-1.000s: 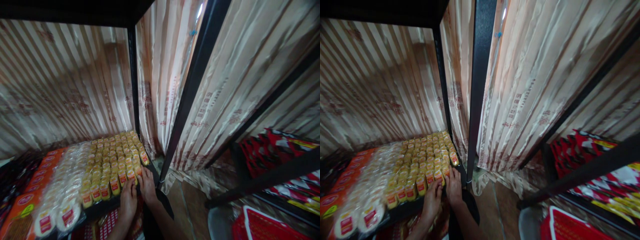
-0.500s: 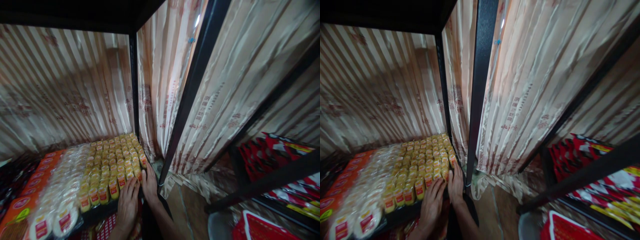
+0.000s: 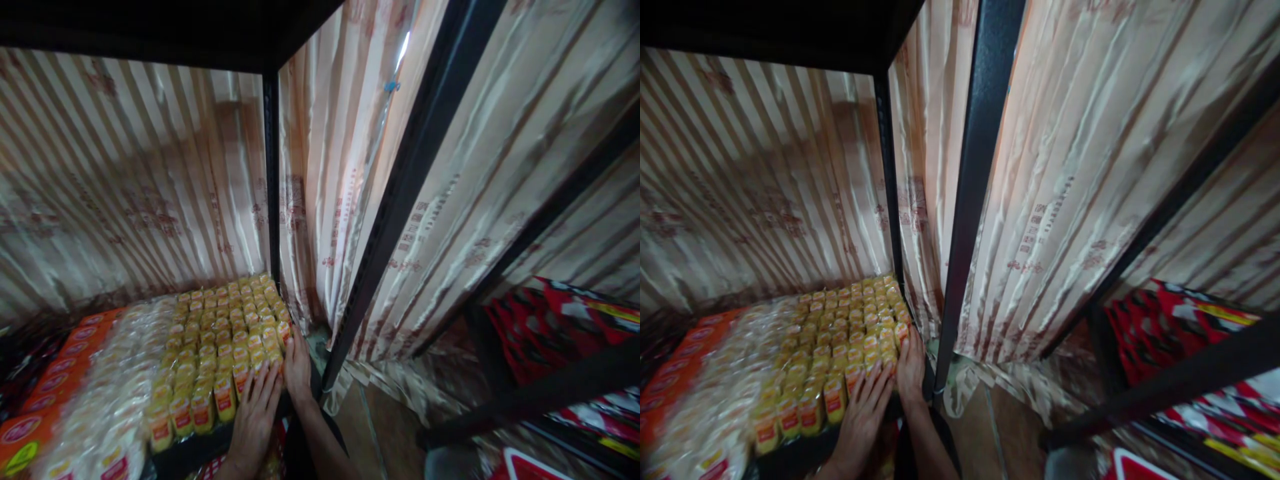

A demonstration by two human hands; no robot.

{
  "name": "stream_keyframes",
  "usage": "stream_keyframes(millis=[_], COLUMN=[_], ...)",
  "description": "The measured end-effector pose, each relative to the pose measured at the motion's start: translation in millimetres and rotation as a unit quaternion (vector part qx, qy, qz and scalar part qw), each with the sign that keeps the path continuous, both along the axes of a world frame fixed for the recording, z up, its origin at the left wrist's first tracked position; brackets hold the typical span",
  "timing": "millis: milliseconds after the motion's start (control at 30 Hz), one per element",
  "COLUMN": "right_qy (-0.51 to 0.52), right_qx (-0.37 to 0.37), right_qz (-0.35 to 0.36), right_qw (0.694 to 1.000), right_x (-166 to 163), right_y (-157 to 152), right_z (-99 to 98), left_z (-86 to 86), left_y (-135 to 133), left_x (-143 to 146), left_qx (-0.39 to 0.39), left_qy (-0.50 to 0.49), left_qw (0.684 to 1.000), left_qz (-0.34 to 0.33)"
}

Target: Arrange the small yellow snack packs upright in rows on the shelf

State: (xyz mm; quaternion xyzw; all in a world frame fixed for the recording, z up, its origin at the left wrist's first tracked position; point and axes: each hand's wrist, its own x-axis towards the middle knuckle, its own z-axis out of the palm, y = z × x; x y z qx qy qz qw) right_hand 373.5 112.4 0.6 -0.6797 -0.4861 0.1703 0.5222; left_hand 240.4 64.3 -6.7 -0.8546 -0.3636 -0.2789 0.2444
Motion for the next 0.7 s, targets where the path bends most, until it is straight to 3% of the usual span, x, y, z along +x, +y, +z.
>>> stream_keyframes(millis=[400,700], right_qy=[0.079,0.076], right_qx=[-0.056,-0.053], right_qz=[0.019,0.081], right_qw=[0.995,0.992], right_x=[12.6,6.1], right_y=[34.1,46.5], right_z=[19.9,14.9], left_z=[-8.4,-10.0], left_y=[7.1,13.6], left_x=[1.2,3.9], left_qx=[-0.015,-0.002], left_qy=[-0.048,-0.074], left_qw=[0.998,0.996], left_qz=[-0.036,-0.042])
